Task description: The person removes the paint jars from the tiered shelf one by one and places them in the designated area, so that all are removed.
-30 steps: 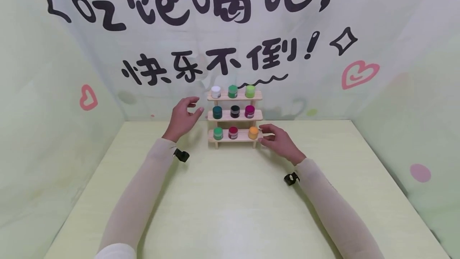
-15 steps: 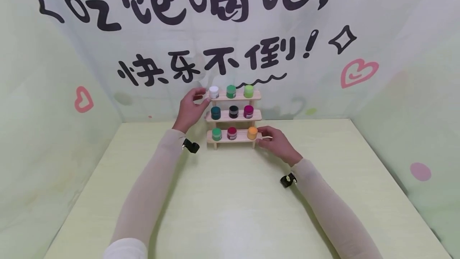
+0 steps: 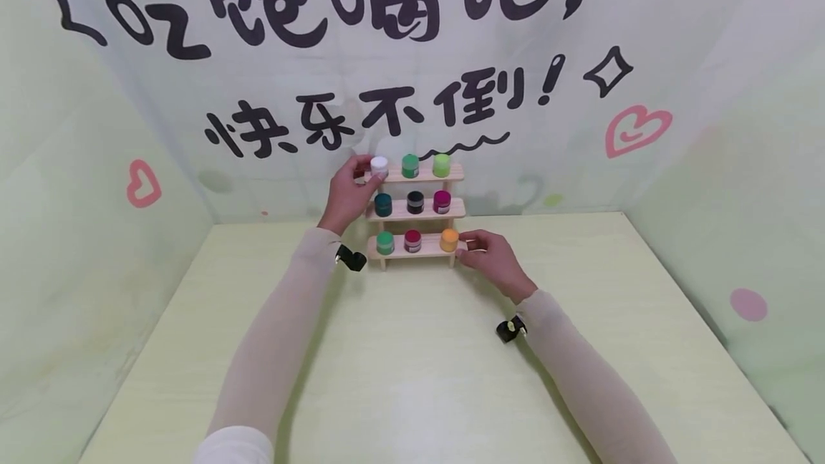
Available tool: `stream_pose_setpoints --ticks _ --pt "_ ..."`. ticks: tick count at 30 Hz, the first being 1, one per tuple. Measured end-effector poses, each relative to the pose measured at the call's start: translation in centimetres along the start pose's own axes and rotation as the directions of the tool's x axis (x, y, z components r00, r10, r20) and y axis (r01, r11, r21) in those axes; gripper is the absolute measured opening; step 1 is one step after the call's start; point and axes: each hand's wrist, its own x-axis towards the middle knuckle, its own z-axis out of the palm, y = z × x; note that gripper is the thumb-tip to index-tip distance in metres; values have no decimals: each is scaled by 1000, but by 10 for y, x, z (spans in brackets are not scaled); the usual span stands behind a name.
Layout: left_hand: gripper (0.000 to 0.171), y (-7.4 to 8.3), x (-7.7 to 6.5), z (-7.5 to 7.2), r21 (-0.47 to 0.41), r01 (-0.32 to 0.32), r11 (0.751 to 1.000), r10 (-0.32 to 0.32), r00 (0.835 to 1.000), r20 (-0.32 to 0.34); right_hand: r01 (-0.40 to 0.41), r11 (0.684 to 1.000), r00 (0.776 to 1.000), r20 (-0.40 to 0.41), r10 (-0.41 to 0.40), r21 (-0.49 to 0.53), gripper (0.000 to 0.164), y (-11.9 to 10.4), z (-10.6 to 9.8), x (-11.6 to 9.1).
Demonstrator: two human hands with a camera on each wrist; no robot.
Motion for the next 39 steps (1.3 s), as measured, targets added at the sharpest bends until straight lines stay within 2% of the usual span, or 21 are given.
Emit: stream_pose_setpoints --ticks 8,15,21,27,34,39 --pt "45 3 -3 -1 -26 4 1000 -4 1000 -3 -55 994 998 -28 58 92 43 3 2 1" --pt "45 1 -9 -4 -34 14 999 -14 1000 -4 -97 976 995 -19 103 193 43 7 5 2" --pt "47 0 -15 -12 -37 7 999 -7 1000 -19 -112 972 992 -28 120 206 42 4 7 2" --pt "44 -3 -27 -23 -88 -6 996 6 1000 -3 -125 967 991 -27 135 220 41 4 9 1" --pt "46 -12 -42 -36 -163 15 987 -17 1000 -11 -117 975 991 -36 126 190 42 6 9 2" --pt "48 -20 -55 -46 -172 24 985 -25 1000 -4 -110 973 992 -43 121 204 39 5 9 1"
